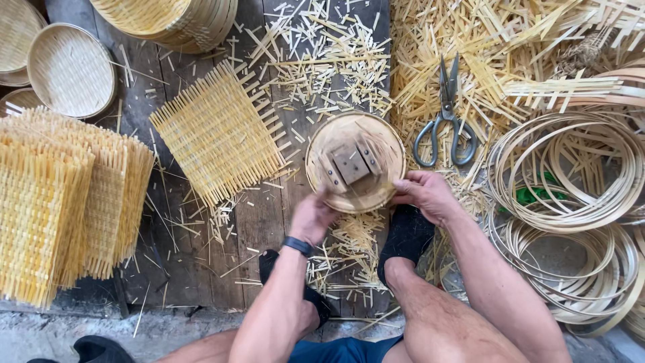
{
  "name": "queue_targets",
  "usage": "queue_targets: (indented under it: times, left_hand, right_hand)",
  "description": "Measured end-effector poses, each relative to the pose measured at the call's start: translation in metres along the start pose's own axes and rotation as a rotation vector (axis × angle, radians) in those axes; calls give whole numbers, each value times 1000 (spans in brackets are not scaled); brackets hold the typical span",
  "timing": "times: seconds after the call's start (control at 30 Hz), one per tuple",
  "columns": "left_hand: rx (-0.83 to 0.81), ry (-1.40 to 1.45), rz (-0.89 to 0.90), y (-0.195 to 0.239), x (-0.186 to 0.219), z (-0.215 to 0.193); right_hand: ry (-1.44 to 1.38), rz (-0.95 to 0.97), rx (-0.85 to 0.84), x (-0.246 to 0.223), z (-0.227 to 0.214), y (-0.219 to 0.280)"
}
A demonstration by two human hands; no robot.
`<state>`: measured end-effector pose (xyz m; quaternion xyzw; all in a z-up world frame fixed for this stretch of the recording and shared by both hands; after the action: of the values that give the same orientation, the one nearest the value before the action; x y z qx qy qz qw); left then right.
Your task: The person sits on the floor and uses shears to trim the excess edges of a woven bamboo mat placed over a circular wooden mold. After trimming, the person removes the mold and stacks the finished basket with others nearby.
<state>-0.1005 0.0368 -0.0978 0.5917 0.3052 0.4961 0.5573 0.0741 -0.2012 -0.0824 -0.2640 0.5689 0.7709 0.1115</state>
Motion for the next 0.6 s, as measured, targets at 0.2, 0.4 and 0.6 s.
queue_targets:
  times: [0.2,0.4,0.6]
  left_hand:
    - [24,30,178,-13,-50,7]
    - [70,49,150,-5,-42,16]
    - [33,-446,482,53,41,21]
  right_hand:
    - [167,-8,214,17,13,-10]
    - [360,-60,302,10,26,-1]
    - [247,-115,301,-46,16,30]
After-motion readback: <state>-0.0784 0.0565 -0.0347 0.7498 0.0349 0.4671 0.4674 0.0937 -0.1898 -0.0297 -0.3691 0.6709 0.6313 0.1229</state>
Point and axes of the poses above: each hand's wrist, its own y-axis away from the middle knuckle, its own z-axis out of the palm, x = y × z, the point moved 2 cm from there along -y, towards the middle knuckle, and after that the axes turned 7 degrees about x, right-handed, at the moved point
